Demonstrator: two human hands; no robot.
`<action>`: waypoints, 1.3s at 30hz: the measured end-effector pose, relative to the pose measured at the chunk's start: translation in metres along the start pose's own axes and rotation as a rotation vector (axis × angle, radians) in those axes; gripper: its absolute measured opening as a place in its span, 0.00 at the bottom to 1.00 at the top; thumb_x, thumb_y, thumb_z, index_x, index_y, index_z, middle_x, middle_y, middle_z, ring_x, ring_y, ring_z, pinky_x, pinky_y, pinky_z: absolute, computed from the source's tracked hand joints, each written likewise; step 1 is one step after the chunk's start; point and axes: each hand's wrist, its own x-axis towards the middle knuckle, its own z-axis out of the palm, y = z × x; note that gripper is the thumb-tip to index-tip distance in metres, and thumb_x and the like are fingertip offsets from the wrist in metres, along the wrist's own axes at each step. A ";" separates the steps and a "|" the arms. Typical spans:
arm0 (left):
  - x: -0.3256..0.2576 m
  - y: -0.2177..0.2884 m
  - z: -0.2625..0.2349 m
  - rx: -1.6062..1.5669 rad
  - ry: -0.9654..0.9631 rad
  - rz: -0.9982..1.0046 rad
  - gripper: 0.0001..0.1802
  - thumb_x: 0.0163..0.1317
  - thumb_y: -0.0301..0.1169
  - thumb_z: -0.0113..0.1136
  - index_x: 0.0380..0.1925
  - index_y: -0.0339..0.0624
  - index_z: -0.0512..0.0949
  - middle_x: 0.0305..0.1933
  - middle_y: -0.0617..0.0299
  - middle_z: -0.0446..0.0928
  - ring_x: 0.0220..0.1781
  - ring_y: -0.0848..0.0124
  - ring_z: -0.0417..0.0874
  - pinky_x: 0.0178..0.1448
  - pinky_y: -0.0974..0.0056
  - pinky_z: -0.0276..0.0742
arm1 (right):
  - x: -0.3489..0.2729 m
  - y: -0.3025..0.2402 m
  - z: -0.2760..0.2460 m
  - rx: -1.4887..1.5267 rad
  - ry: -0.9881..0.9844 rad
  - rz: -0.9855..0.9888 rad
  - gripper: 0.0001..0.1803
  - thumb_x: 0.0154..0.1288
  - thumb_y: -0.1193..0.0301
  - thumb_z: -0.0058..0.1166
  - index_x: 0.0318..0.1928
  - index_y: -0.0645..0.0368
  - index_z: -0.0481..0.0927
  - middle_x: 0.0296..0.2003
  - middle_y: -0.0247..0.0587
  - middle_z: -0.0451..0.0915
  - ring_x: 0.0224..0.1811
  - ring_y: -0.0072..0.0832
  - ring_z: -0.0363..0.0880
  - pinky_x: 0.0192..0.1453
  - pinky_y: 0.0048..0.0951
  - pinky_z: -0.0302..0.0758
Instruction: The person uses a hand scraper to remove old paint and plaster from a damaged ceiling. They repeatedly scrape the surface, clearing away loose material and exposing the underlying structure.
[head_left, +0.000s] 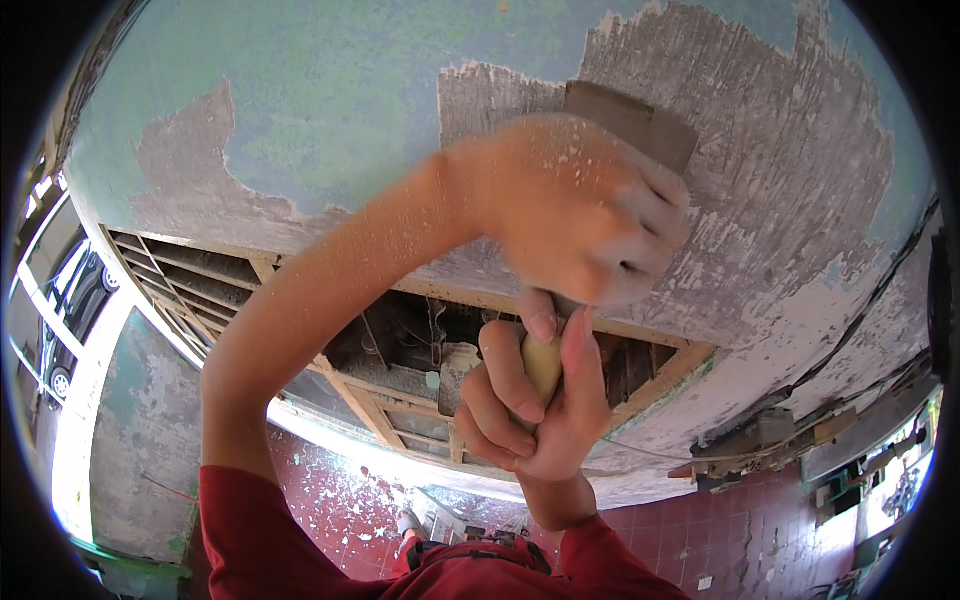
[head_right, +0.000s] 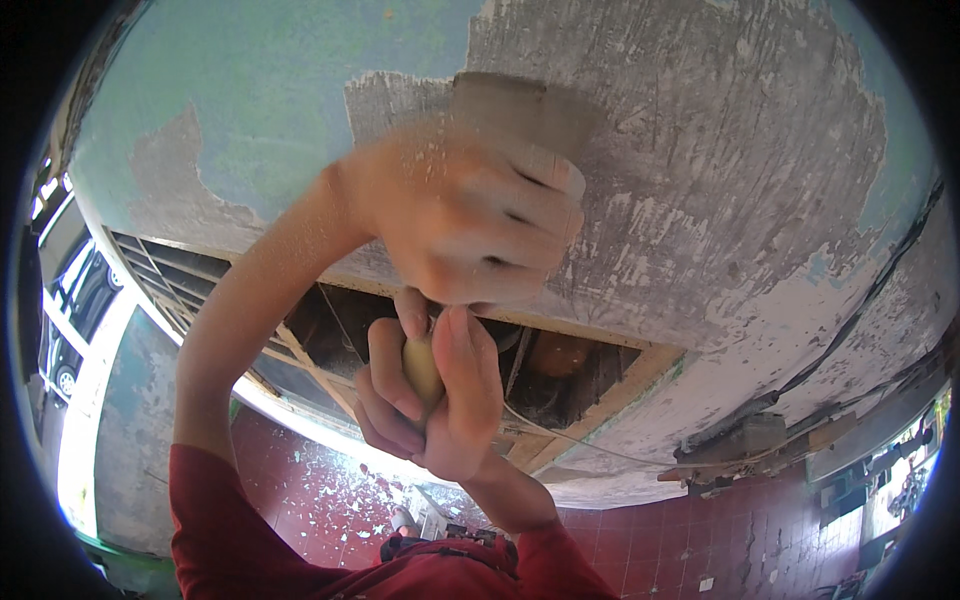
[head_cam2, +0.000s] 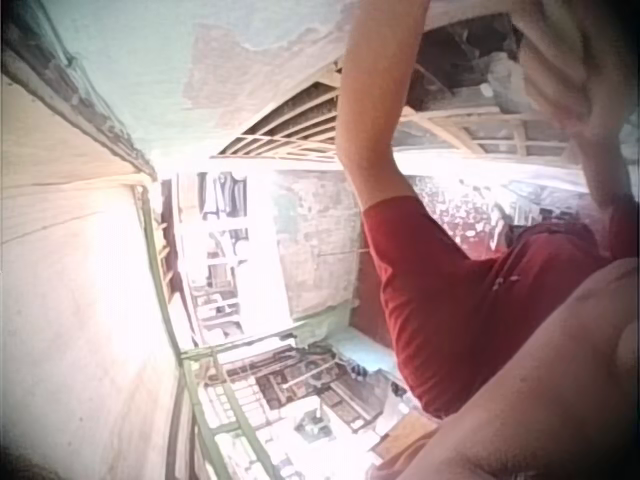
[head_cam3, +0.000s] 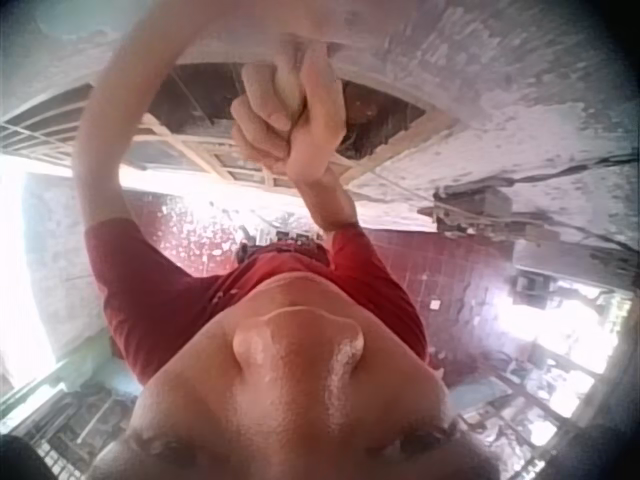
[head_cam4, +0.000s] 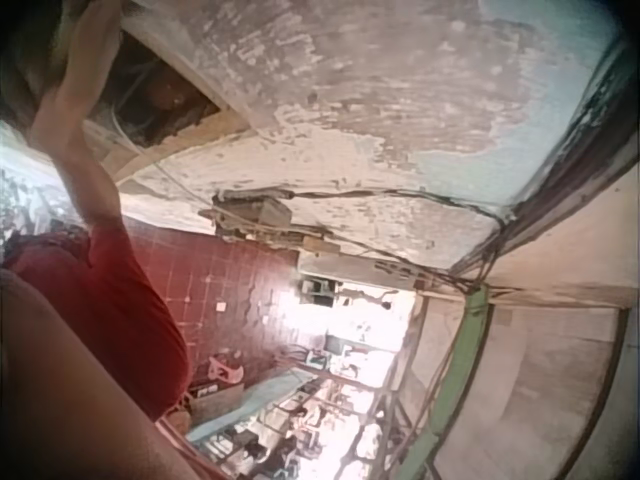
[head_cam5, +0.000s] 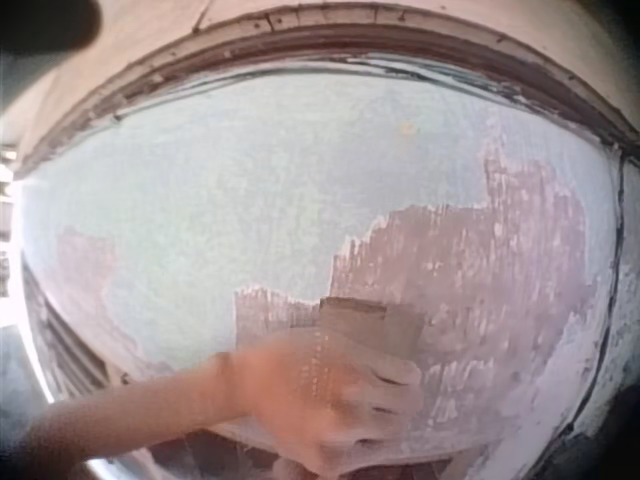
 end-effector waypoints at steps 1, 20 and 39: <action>0.002 -0.003 -0.007 -0.011 -0.041 -0.008 0.08 0.35 0.34 0.55 0.11 0.43 0.70 0.22 0.67 0.71 0.33 0.70 0.76 0.45 0.68 0.74 | 0.002 -0.002 0.002 0.009 0.004 0.000 0.18 0.74 0.52 0.24 0.41 0.51 0.60 0.16 0.31 0.60 0.06 0.16 0.50 0.07 0.19 0.49; 0.005 -0.009 -0.009 -0.008 -0.056 0.010 0.08 0.36 0.34 0.54 0.12 0.43 0.68 0.20 0.66 0.69 0.32 0.69 0.76 0.45 0.66 0.74 | 0.004 -0.004 -0.001 -0.121 -0.057 -0.021 0.17 0.74 0.50 0.24 0.41 0.47 0.61 0.17 0.26 0.58 0.07 0.14 0.50 0.07 0.18 0.52; 0.004 -0.004 -0.007 -0.006 -0.035 -0.026 0.09 0.36 0.34 0.54 0.11 0.43 0.66 0.20 0.66 0.68 0.30 0.70 0.74 0.45 0.67 0.74 | 0.005 -0.003 -0.001 -0.140 -0.039 -0.039 0.17 0.74 0.51 0.24 0.41 0.47 0.62 0.17 0.25 0.58 0.07 0.13 0.48 0.06 0.17 0.50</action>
